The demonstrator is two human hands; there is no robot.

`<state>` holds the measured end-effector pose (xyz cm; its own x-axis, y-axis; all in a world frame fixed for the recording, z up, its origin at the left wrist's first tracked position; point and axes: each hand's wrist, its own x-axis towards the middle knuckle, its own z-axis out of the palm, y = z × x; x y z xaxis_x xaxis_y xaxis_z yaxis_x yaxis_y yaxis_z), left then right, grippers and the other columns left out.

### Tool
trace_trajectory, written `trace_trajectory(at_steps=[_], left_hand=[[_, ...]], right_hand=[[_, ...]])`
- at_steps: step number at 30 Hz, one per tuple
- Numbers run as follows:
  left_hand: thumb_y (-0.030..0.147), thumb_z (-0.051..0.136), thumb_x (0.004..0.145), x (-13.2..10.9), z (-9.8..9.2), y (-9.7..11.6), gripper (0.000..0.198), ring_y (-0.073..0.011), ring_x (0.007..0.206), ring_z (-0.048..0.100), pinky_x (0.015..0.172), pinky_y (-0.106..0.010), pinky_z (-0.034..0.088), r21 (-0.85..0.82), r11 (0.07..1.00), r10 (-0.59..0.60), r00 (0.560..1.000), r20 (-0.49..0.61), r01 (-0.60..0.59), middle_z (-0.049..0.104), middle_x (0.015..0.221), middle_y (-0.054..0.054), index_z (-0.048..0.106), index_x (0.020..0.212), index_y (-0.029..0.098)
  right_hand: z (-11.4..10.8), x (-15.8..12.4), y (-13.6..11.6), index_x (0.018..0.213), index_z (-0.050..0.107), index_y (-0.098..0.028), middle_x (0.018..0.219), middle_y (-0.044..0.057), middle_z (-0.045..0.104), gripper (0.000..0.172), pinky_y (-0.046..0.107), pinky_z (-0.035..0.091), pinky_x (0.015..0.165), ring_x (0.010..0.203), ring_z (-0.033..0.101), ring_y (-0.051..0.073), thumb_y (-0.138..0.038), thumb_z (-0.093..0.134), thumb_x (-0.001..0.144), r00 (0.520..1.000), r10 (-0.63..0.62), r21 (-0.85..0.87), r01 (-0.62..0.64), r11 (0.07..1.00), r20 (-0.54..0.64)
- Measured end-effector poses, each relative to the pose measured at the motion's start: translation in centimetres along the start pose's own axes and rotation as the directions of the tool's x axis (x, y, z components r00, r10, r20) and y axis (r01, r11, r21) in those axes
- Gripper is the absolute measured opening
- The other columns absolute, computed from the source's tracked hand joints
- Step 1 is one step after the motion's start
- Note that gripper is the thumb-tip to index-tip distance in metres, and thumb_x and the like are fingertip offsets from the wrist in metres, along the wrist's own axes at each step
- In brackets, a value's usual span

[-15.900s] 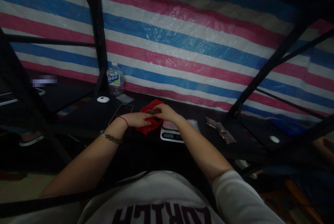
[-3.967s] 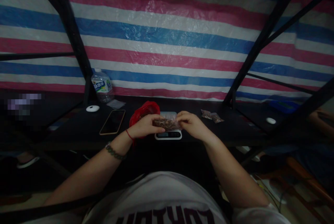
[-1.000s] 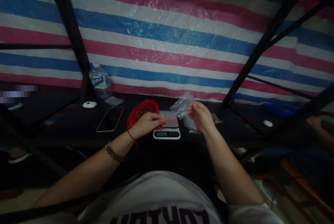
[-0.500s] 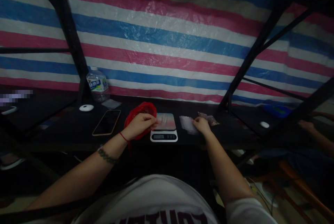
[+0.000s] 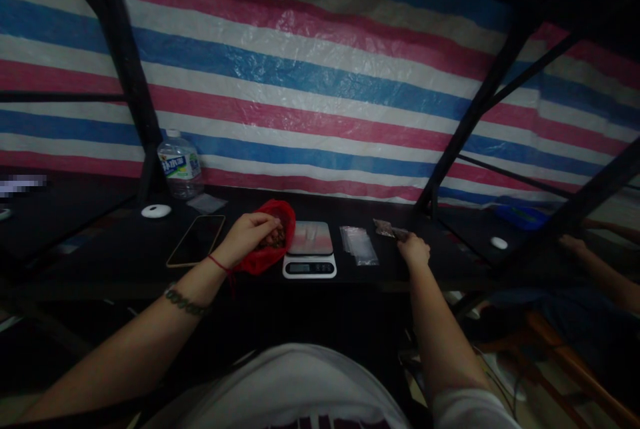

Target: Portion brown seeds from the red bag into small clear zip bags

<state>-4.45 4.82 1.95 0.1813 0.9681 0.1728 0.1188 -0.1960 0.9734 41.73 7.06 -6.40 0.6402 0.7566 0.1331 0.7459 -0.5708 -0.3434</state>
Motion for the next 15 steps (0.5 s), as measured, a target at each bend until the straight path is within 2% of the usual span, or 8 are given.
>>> trace_trajectory(at_steps=[2, 4, 6, 8, 10, 11, 13, 15], left_hand=[[0.046, 0.067, 0.068, 0.1, -0.2, -0.3, 0.033, -0.0104, 0.051, 0.055, 0.049, -0.020, 0.044, 0.017, 1.000, 0.020, 1.000, -0.017, -0.020, 0.065, 0.063, -0.003, 0.068, 0.070, 0.013], [0.047, 0.067, 0.069, 0.1, -0.3, -0.3, 0.034, -0.0106, 0.051, 0.055, 0.050, -0.021, 0.044, 0.045, 0.998, 0.044, 0.999, -0.027, -0.043, 0.066, 0.064, -0.003, 0.067, 0.070, 0.013], [0.048, 0.065, 0.071, -0.1, -0.1, 0.0, 0.034, -0.0118, 0.054, 0.056, 0.053, -0.022, 0.046, 0.094, 0.993, 0.068, 0.997, -0.019, -0.066, 0.066, 0.064, -0.003, 0.067, 0.068, 0.014], [0.047, 0.064, 0.072, -0.4, 0.4, 0.4, 0.034, -0.0140, 0.061, 0.060, 0.059, -0.023, 0.049, 0.132, 0.986, 0.106, 0.994, 0.008, -0.106, 0.067, 0.069, -0.004, 0.068, 0.071, 0.014], [0.046, 0.067, 0.071, -0.8, 1.1, 0.6, 0.035, -0.0164, 0.072, 0.063, 0.067, -0.026, 0.051, 0.120, 0.982, 0.143, 0.988, 0.052, -0.148, 0.070, 0.080, -0.006, 0.069, 0.083, 0.014], [0.046, 0.068, 0.070, -1.1, 1.5, 0.6, 0.039, -0.0172, 0.077, 0.064, 0.070, -0.027, 0.051, 0.095, 0.983, 0.149, 0.985, 0.085, -0.157, 0.070, 0.086, -0.007, 0.068, 0.092, 0.014], [0.045, 0.069, 0.070, -1.5, 2.3, 0.4, 0.045, -0.0173, 0.079, 0.064, 0.071, -0.028, 0.051, 0.032, 0.989, 0.140, 0.974, 0.179, -0.148, 0.069, 0.092, -0.008, 0.064, 0.102, 0.014], [0.046, 0.067, 0.073, -1.9, 2.8, 0.3, 0.042, -0.0154, 0.074, 0.062, 0.066, -0.026, 0.050, -0.007, 0.991, 0.133, 0.951, 0.278, -0.137, 0.068, 0.089, -0.007, 0.063, 0.099, 0.013]], right_hand=[[-0.9, 0.2, -0.3, 0.116, 0.060, -0.012, 0.109, 0.019, 0.063, 0.046, 0.039, 0.043, 0.087, 0.105, 0.058, 0.033, -0.036, 0.058, 0.077, 1.000, -0.027, 0.147, 0.028, 0.989, -0.010], [-2.0, -0.3, -1.6, 0.111, 0.062, -0.012, 0.105, 0.018, 0.065, 0.045, 0.036, 0.045, 0.083, 0.099, 0.061, 0.030, -0.039, 0.059, 0.076, 0.997, -0.065, 0.393, 0.072, 0.917, -0.030], [-3.4, -1.8, -4.1, 0.108, 0.062, -0.013, 0.100, 0.014, 0.066, 0.043, 0.033, 0.048, 0.074, 0.089, 0.063, 0.025, -0.042, 0.058, 0.076, 0.988, -0.153, 0.687, 0.125, 0.716, -0.021], [-4.7, -4.4, -7.3, 0.105, 0.061, -0.014, 0.093, 0.009, 0.067, 0.042, 0.028, 0.049, 0.064, 0.076, 0.063, 0.019, -0.043, 0.058, 0.075, 0.947, -0.316, 0.919, 0.067, 0.387, 0.064], [-5.7, -7.9, -10.5, 0.102, 0.062, -0.016, 0.085, 0.004, 0.066, 0.040, 0.023, 0.047, 0.057, 0.064, 0.059, 0.013, -0.042, 0.065, 0.072, 0.832, -0.539, 0.982, -0.037, 0.184, 0.132], [-6.1, -9.7, -11.9, 0.100, 0.063, -0.017, 0.082, 0.003, 0.066, 0.039, 0.022, 0.046, 0.053, 0.059, 0.057, 0.011, -0.043, 0.068, 0.071, 0.758, -0.630, 0.984, -0.093, 0.155, 0.170], [-6.2, -13.3, -14.0, 0.100, 0.064, -0.018, 0.077, 0.003, 0.065, 0.041, 0.022, 0.045, 0.050, 0.055, 0.056, 0.010, -0.046, 0.070, 0.071, 0.618, -0.745, 0.967, -0.186, 0.172, 0.252], [-5.7, -15.9, -15.2, 0.096, 0.065, -0.019, 0.074, 0.001, 0.064, 0.040, 0.021, 0.044, 0.047, 0.052, 0.055, 0.009, -0.049, 0.072, 0.070, 0.567, -0.776, 0.960, -0.202, 0.195, 0.277]])
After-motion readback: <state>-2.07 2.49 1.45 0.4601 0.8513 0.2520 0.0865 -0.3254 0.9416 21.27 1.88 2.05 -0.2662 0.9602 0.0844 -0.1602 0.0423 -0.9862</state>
